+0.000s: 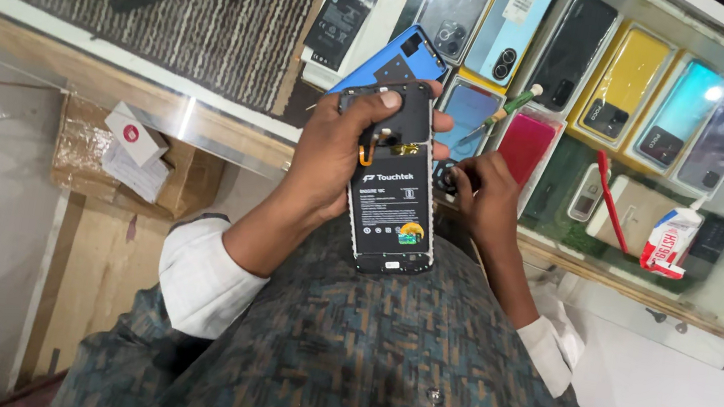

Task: The person applies adhesive to the interior frame of a disassembled smartphone, then installs a new battery and secures internal components with a screwdriver. The work is performed at a repair bench with tools and parts visible.

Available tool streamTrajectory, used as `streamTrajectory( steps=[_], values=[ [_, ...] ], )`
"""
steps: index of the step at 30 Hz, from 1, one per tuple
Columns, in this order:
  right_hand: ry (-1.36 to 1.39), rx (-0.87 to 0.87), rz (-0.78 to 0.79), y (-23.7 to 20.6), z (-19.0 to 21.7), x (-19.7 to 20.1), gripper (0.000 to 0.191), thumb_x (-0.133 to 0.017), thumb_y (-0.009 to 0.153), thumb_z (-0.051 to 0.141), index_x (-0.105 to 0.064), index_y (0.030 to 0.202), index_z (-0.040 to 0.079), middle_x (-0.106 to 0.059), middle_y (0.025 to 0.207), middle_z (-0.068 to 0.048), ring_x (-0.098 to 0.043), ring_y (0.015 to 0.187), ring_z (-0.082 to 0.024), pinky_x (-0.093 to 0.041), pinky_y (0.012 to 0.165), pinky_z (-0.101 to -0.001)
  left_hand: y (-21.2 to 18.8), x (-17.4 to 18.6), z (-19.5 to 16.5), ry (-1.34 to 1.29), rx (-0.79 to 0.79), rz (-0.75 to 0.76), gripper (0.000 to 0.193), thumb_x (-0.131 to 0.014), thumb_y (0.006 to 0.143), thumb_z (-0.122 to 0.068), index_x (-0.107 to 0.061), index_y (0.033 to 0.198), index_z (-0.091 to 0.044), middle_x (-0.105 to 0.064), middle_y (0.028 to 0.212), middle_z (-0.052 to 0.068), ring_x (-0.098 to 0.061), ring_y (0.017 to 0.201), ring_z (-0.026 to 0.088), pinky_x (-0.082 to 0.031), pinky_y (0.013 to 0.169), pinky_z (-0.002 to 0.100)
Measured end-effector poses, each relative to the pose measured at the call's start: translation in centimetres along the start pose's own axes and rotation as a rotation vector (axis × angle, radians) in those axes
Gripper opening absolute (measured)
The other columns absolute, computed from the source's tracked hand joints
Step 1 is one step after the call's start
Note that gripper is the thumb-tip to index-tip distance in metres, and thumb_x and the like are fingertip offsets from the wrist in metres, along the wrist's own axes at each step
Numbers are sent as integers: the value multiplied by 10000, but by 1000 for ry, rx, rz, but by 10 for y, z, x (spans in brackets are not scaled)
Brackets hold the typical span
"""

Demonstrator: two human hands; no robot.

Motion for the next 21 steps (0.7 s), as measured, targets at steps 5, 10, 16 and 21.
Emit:
streamTrajectory(
  steps=[5,10,16,21],
  values=[
    [62,-33,-18,1,-5,1,121,-717,960,28,-614,990,-27,-611,909,-150,-670,779,-271,-518,696,-372,14,-9,-2,16,16,72,453,-554,1018,-205,-586,1353,99,-731,1124,267,-769,925,306,-664,782,409],
    [-33,39,-9,5,-5,6,196,-740,918,17,-614,1056,-39,-592,914,-175,-645,833,-339,-512,733,-411,28,-17,1,7,33,144,432,-568,1045,-201,-590,1351,103,-730,1140,259,-766,931,304,-667,767,420],
    [136,107,-15,9,-2,7,295,-701,901,-8,-642,1190,-16,-666,1043,-163,-703,906,-320,-545,767,-383,41,-19,7,-50,82,155,416,-573,1045,-183,-592,1357,92,-721,1138,261,-764,947,314,-667,767,412],
    [65,12,20,10,-13,6,231,-737,873,-1,-658,1089,-26,-653,946,-144,-697,857,-292,-534,729,-363,44,-15,8,6,87,102,412,-541,1032,-197,-603,1321,91,-740,1115,248,-773,904,303,-671,719,412]
  ],
)
Point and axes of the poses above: each hand's wrist, its own y-axis towards the middle knuckle, its own x-axis out of the back of the hand, z = x × y, the point moved 2 cm from there along y, towards the middle knuckle
